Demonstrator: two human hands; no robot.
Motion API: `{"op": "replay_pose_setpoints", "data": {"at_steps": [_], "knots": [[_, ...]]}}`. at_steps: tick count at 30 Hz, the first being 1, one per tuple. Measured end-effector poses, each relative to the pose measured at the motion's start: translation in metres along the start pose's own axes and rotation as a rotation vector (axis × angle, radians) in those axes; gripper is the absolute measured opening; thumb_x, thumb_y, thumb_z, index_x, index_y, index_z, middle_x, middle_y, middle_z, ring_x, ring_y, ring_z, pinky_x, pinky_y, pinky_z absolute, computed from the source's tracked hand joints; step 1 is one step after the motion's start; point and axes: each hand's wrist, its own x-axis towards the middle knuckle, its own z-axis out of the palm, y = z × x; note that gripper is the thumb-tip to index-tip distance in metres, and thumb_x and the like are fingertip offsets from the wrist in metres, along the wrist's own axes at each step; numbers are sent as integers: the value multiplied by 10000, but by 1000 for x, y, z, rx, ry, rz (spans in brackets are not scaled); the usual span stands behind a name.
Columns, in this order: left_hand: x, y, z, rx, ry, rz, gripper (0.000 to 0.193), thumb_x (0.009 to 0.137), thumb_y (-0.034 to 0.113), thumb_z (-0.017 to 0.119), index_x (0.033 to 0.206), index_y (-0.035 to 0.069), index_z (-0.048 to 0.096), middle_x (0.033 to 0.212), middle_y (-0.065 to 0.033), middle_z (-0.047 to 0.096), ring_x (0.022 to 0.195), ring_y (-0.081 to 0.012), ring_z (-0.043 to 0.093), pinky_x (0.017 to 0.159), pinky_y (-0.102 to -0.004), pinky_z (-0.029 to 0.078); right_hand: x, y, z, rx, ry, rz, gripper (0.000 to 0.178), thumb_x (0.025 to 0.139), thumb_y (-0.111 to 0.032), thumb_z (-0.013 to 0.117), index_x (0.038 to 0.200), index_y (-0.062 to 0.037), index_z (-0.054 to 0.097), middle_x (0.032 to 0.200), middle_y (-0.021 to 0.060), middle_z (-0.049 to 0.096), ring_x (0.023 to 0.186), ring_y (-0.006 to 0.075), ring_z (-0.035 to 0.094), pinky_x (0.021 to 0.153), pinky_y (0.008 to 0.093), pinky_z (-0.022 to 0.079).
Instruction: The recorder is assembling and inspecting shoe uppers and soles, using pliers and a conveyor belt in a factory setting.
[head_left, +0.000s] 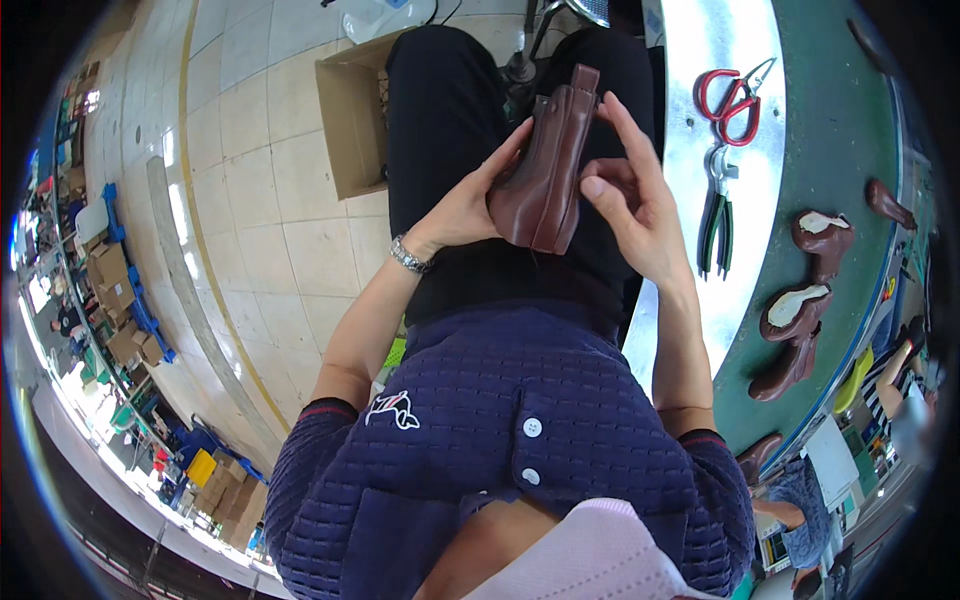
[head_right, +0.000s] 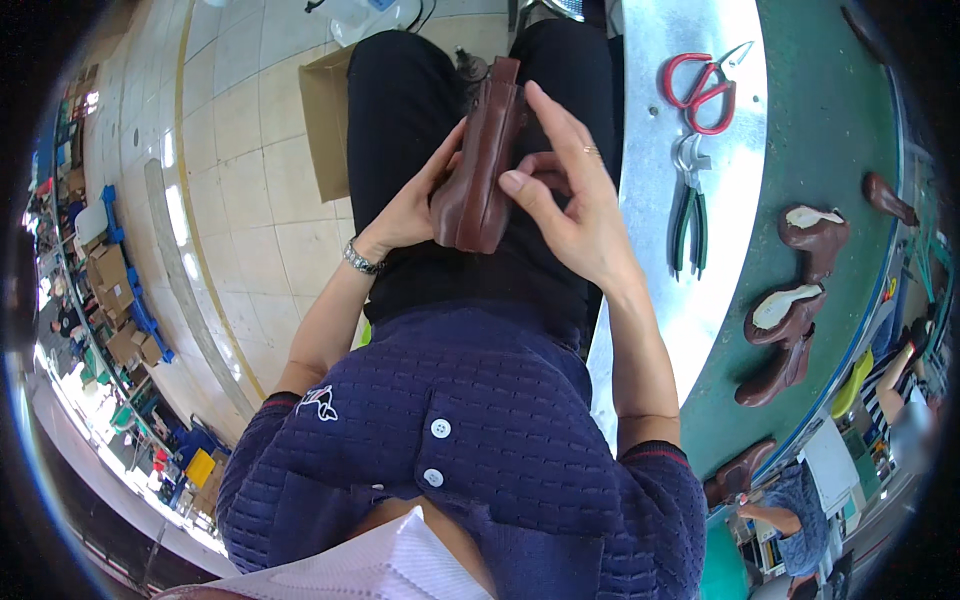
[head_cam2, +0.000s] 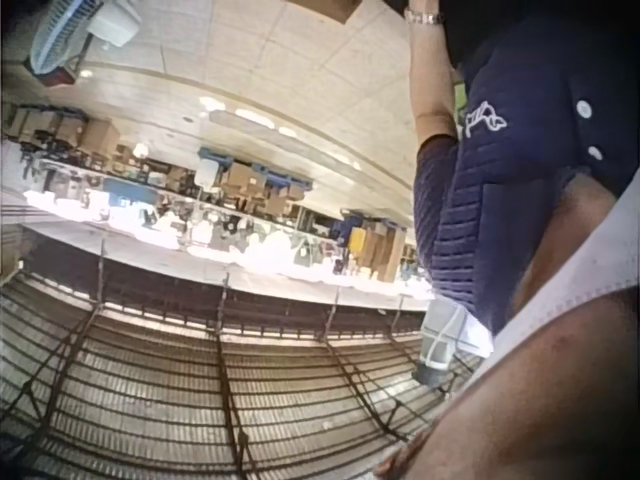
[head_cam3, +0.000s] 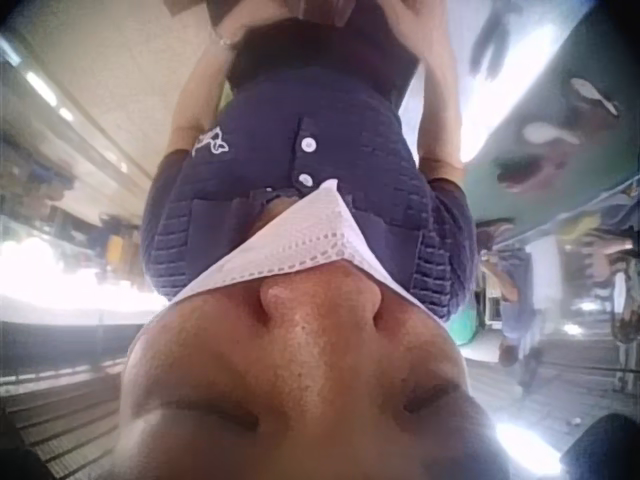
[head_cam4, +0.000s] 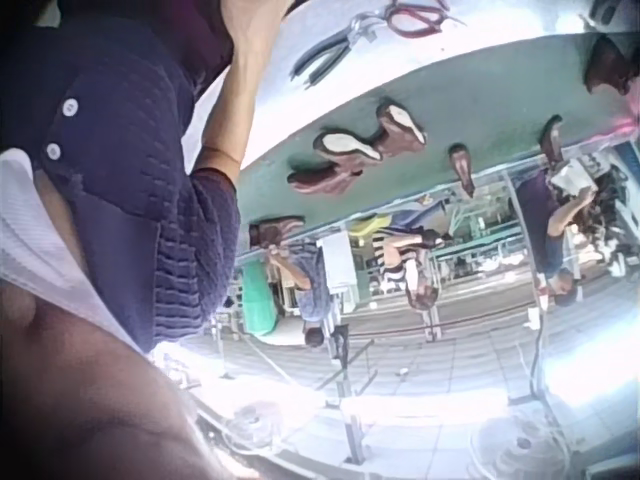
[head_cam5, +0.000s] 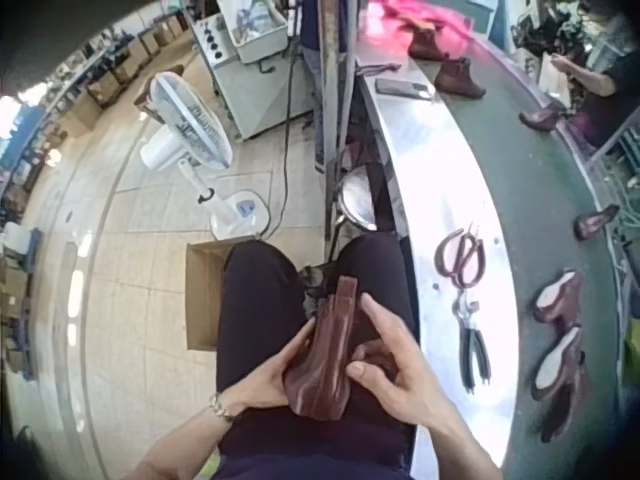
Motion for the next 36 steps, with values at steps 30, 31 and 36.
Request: {"op": "replay_pose_setpoints", "data": {"at_steps": [30,31,36], "knots": [[28,78,-16,-9,391,-136,815,852,495,583,1379,-51,286,1245,-202,518,1124,-257,526,959,-324,391,19,-75,-30,344,-81,450,648,913,-73,473,1469,-87,140,1157,226,544,1011,273,576,895,344,434],[25,84,-13,-56,380,-147,897,833,539,569,1408,-54,218,1250,-251,511,1157,-311,517,972,-341,383,24,-81,-27,339,-162,410,643,925,-80,440,1475,-104,109,1208,283,507,1068,325,562,932,376,426],[42,65,-6,77,405,-139,903,827,544,552,1401,-64,211,1098,-282,580,1056,-377,572,920,-348,428,46,-93,-16,418,-208,514,607,940,-87,422,1465,-76,117,1197,260,535,1103,319,562,953,421,441]]}}
